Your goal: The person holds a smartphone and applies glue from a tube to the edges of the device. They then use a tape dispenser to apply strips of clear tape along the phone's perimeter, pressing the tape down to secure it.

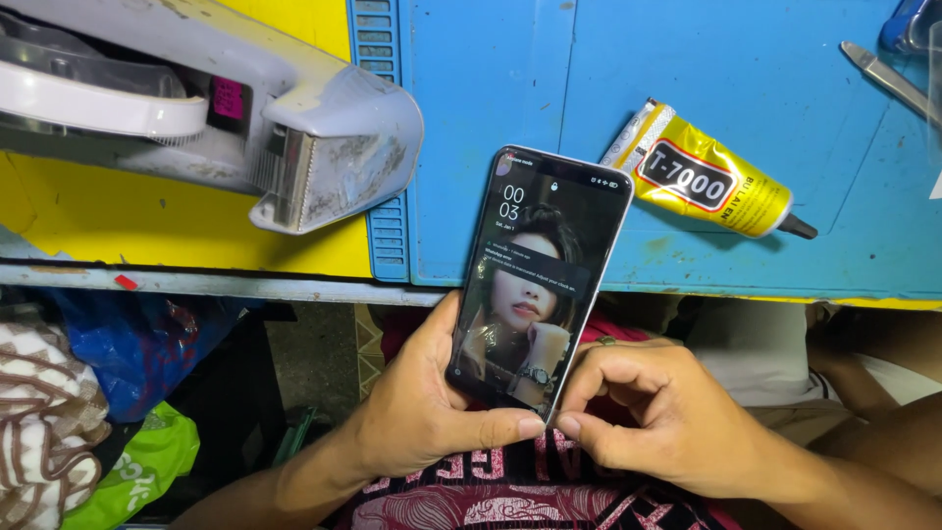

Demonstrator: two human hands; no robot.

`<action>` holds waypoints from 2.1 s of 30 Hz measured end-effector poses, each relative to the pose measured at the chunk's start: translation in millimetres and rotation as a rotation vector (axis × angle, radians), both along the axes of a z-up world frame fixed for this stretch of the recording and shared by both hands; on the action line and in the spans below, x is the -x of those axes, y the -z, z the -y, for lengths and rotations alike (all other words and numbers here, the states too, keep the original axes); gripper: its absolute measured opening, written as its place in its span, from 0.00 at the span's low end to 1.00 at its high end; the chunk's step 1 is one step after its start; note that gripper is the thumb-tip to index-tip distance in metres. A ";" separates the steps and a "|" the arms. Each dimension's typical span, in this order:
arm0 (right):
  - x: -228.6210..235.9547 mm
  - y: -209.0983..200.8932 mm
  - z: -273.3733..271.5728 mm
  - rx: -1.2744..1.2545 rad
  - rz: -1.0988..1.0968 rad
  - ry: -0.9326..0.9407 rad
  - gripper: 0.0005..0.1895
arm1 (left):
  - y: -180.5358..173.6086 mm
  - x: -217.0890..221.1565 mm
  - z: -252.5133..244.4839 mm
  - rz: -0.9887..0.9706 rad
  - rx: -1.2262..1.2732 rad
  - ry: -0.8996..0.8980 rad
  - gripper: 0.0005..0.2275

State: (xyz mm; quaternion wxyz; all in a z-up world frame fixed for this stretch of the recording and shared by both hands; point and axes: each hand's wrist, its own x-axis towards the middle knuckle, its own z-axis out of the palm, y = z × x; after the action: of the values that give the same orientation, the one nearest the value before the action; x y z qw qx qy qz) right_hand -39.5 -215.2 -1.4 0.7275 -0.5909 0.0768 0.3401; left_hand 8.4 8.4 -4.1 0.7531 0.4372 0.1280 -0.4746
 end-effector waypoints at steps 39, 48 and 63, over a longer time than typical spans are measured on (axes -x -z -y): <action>8.2 11.7 -2.1 -0.084 0.058 0.062 0.05 | 1.1 0.0 2.9 0.029 0.038 -0.021 0.33; 4.6 10.2 -5.2 -0.157 0.105 0.064 0.05 | 12.0 9.4 2.4 0.010 0.021 -0.110 0.24; -3.6 2.3 -14.0 -0.049 0.298 0.095 0.05 | 13.6 14.1 4.0 -0.190 0.290 -0.157 0.28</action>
State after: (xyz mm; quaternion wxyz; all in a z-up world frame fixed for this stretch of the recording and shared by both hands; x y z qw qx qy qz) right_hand -35.8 -201.2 -3.8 0.7602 -0.6127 -0.0123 0.2157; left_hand -5.8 4.4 -17.7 0.8275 0.2662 0.1624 -0.4670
